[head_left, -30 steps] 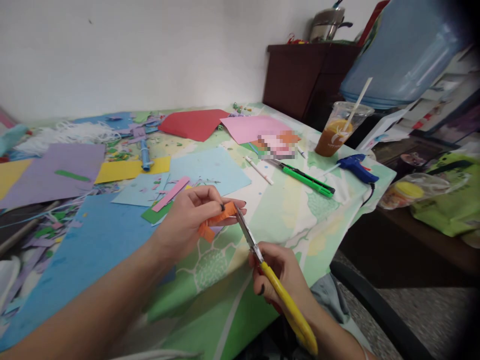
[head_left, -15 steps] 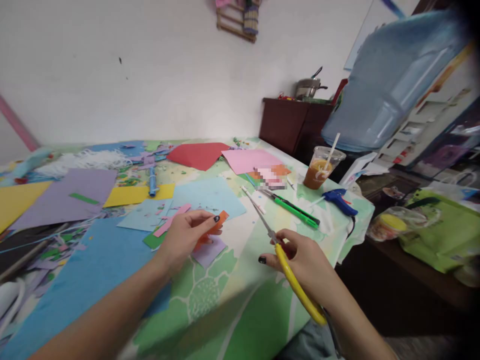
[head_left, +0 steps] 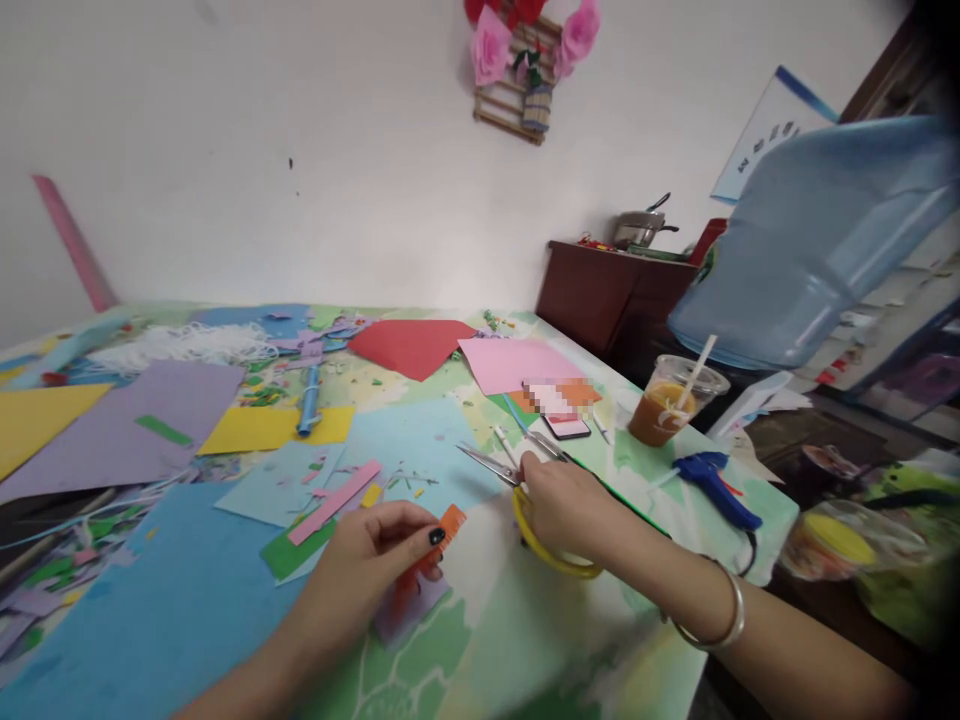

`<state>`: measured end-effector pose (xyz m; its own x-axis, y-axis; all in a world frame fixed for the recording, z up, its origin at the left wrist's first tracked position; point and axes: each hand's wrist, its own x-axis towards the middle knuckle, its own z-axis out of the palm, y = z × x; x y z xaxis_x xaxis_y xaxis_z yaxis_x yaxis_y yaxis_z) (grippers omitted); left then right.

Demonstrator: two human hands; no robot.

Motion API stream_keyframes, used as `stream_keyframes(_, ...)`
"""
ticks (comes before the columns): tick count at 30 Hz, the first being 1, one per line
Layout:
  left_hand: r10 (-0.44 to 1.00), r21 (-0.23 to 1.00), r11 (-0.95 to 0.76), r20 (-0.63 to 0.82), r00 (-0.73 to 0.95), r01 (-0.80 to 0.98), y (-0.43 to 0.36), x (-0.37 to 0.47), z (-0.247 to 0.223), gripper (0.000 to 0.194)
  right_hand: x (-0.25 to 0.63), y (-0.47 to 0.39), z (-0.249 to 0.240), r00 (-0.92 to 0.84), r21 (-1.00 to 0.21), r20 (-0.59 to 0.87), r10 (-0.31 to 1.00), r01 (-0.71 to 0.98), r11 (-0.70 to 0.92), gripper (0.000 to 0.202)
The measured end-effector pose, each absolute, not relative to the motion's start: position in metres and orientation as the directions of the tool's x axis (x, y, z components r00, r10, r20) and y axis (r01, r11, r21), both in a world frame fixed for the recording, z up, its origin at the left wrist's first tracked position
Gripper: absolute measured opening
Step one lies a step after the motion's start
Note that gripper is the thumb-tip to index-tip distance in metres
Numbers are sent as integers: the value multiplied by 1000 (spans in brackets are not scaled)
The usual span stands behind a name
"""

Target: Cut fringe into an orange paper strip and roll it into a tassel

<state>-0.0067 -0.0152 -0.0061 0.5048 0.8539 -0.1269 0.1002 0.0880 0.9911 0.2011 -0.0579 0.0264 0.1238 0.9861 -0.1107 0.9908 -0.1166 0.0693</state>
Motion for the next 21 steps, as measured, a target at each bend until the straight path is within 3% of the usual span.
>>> stream_keyframes(3,848,985,166,-171,502,55,-10,-7,-8,23,198,-38,26,55,94,-155,986,995,-40,33)
stream_keyframes(7,864,979,195,-201,461,61,2,-11,-7,22,195,-22,26,-44,105,-219,975,992,68,24)
stream_keyframes(10,857,976,203,-218,467,83,10,-14,-8,21,197,-21,32,-99,106,-252,963,986,129,35)
stream_keyframes(12,843,973,215,-226,488,79,14,-16,-11,20,200,-22,41,-102,120,-249,963,984,135,39)
stream_keyframes(14,828,972,227,-229,512,68,16,-17,-14,20,203,-22,51,-91,122,-205,974,986,118,29)
stream_keyframes(16,822,968,246,-235,518,50,17,-17,-16,20,204,-20,61,-95,-1,-92,991,995,96,26)
stream_keyframes(19,843,972,234,-193,501,-21,16,-16,-16,19,201,-14,63,-111,-344,74,991,930,130,27)
stream_keyframes(21,860,982,185,-147,488,-30,15,-16,-14,19,194,-9,55,-71,-586,157,985,796,151,22)
